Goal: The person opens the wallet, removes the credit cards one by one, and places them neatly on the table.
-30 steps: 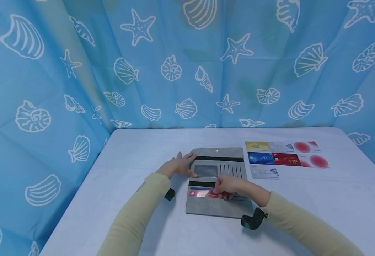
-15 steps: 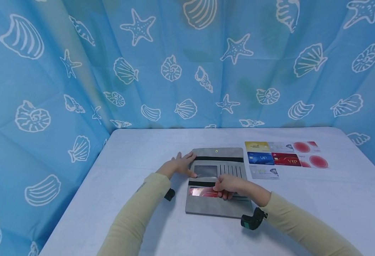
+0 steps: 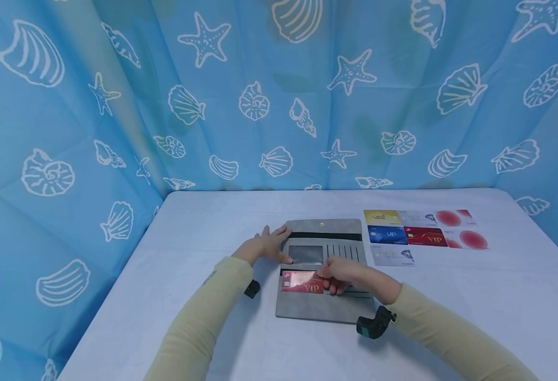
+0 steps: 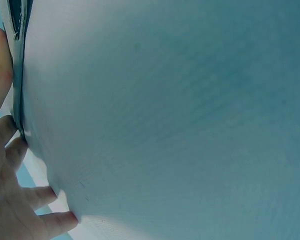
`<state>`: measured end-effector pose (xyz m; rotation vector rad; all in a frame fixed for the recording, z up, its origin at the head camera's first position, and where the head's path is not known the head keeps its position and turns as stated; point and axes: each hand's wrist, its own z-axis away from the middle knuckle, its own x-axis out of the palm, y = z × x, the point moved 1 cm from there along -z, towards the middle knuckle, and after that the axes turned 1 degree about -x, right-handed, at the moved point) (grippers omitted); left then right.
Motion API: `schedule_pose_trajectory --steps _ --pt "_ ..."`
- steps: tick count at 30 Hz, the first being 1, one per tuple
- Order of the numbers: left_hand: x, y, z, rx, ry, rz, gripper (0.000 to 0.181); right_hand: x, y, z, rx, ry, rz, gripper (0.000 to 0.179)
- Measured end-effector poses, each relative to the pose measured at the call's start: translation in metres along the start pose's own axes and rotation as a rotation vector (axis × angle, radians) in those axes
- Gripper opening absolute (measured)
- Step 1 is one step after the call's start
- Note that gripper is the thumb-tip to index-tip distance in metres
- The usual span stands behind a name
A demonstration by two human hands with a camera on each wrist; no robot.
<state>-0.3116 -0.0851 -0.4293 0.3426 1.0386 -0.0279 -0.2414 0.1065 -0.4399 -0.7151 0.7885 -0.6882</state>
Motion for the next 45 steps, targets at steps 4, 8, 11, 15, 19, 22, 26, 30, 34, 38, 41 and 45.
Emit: schedule_pose_trajectory --steps 4,8,11,15,19,22,26,30,34,38,41,45 --pt "0.001 0.001 0.001 -0.011 0.011 0.001 0.089 -0.001 0.003 0.0 -0.013 0.013 -0.02 0.017" --pt "0.002 0.001 0.001 -0.012 0.018 0.005 0.089 -0.001 0.005 0.004 -0.08 0.032 0.014 0.018" --pt "0.002 0.001 0.0 -0.006 0.024 0.006 0.089 0.001 0.006 0.008 -0.163 0.077 0.039 0.017" --pt "0.002 0.0 0.0 0.003 0.028 -0.002 0.089 0.004 0.009 0.013 -0.24 0.156 0.042 0.016" --pt "0.001 0.0 -0.001 0.007 0.026 0.008 0.089 0.008 0.011 0.016 -0.265 0.2 0.0 0.023" --pt "0.001 0.0 -0.001 0.008 0.022 0.014 0.089 0.009 0.013 0.019 -0.297 0.211 -0.022 0.028" --pt "0.0 0.001 -0.001 0.011 0.021 0.011 0.089 0.009 0.015 0.018 -0.29 0.243 -0.073 0.026" --pt "-0.001 0.001 0.0 0.008 0.023 0.002 0.089 0.005 0.017 0.016 -0.262 0.241 -0.158 0.029" --pt "-0.001 0.001 -0.001 0.007 0.029 -0.012 0.088 -0.005 0.017 0.019 -0.273 0.202 -0.225 0.035" --pt "-0.001 0.001 -0.002 -0.003 0.029 -0.011 0.088 -0.014 0.016 0.023 -0.265 0.204 -0.268 0.04" --pt "-0.001 0.001 -0.003 -0.011 0.023 -0.012 0.089 -0.021 0.015 0.027 -0.271 0.217 -0.28 0.043" --pt "0.0 0.0 -0.003 -0.008 0.019 -0.024 0.09 -0.032 0.016 0.034 -0.285 0.246 -0.273 0.045"
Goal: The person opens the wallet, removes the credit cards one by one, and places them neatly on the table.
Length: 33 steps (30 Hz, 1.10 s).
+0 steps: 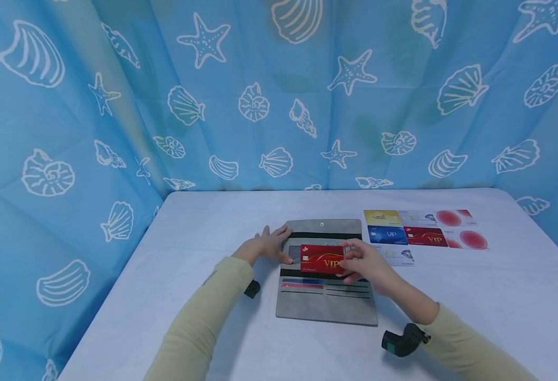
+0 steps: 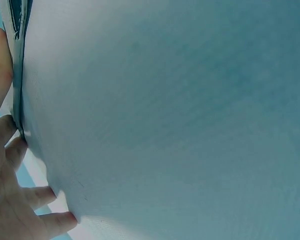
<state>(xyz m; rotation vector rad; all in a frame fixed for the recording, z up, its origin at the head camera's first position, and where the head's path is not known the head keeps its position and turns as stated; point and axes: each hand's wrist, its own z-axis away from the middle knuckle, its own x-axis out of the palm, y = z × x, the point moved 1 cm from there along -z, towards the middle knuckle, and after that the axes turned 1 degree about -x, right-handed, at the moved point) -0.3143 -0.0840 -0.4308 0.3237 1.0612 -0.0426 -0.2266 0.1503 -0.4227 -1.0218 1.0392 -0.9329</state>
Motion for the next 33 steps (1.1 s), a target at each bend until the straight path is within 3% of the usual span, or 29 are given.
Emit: schedule_pose_trajectory --steps 8,18,26,33 --pt "0.0 -0.002 -0.001 0.022 -0.003 -0.036 0.09 -0.029 -0.001 0.008 -0.016 0.063 0.049 0.052" --pt "0.0 -0.002 0.001 0.017 -0.007 -0.003 0.089 -0.067 -0.002 0.02 0.01 0.125 0.104 0.062" --pt "0.001 -0.002 0.001 0.008 -0.002 0.014 0.089 -0.099 0.004 0.022 0.089 0.161 0.054 0.07" --pt "0.001 -0.002 0.0 0.005 -0.006 0.013 0.089 -0.13 0.012 0.027 0.105 0.164 0.04 0.074"
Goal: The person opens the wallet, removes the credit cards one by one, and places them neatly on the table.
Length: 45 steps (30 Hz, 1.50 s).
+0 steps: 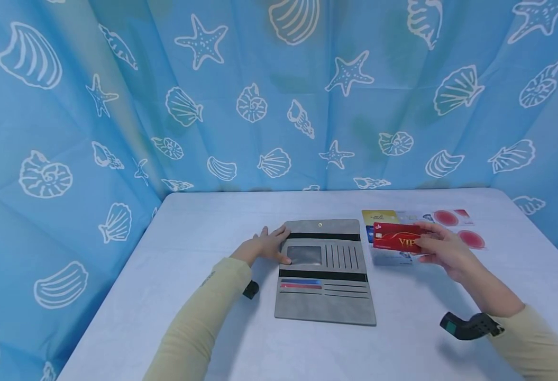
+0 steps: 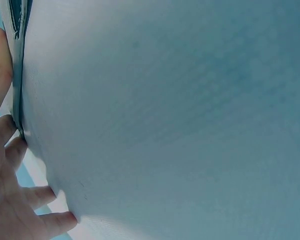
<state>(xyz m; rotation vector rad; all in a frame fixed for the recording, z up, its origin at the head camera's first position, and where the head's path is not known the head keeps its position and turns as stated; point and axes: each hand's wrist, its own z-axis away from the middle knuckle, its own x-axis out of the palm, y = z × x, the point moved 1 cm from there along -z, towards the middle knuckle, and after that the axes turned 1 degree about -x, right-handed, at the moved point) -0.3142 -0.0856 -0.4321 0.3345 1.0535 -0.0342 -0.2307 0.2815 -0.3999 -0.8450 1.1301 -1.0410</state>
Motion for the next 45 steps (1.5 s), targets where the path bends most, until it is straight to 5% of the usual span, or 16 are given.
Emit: schedule_pose_trajectory --steps 21,36,45 --pt "0.0 0.0 0.0 -0.001 0.009 -0.014 0.088 -0.055 0.043 -0.008 0.103 0.122 0.078 0.072" --pt "0.001 -0.001 -0.001 -0.006 0.008 -0.009 0.088 -0.062 0.065 -0.018 0.206 0.151 0.11 0.066" --pt "0.002 -0.001 -0.002 -0.006 0.013 -0.023 0.089 -0.061 0.072 -0.025 0.188 0.169 0.276 0.069"
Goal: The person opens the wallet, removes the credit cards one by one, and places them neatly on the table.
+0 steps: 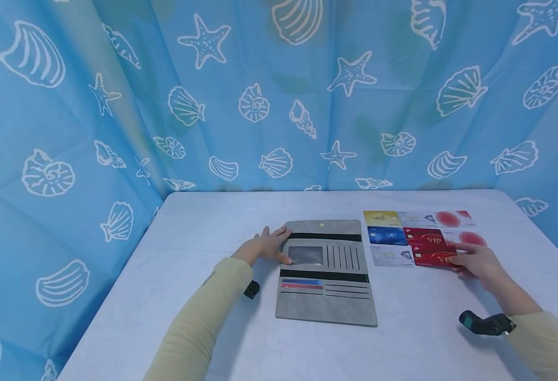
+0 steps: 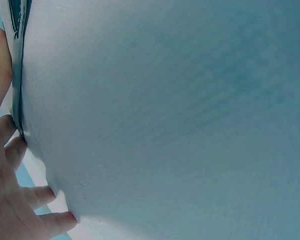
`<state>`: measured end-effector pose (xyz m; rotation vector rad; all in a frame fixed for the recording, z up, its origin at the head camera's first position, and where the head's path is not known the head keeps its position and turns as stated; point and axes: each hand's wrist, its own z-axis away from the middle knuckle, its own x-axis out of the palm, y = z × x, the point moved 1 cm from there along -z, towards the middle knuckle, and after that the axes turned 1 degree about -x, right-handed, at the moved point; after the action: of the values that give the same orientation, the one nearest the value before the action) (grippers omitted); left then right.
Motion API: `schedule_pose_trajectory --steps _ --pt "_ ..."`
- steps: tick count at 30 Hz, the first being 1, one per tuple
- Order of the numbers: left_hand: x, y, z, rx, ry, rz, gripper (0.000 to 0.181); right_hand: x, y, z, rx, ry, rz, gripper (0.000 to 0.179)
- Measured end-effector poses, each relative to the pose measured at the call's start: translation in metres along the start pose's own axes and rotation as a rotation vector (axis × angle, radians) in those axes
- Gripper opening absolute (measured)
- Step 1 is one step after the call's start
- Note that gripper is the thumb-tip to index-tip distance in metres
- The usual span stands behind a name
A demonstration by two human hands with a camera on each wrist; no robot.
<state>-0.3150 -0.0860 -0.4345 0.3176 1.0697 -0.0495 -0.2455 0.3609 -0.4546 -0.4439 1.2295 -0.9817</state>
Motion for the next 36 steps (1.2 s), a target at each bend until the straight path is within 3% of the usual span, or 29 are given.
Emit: schedule_pose_trajectory --steps 22,36 --pt "-0.002 0.001 0.003 0.017 -0.008 0.012 0.089 0.014 -0.019 0.002 -0.087 0.057 0.408 0.079" --pt "0.0 0.0 0.004 0.009 0.003 0.027 0.088 0.016 -0.012 0.002 -0.222 0.05 0.405 0.078"
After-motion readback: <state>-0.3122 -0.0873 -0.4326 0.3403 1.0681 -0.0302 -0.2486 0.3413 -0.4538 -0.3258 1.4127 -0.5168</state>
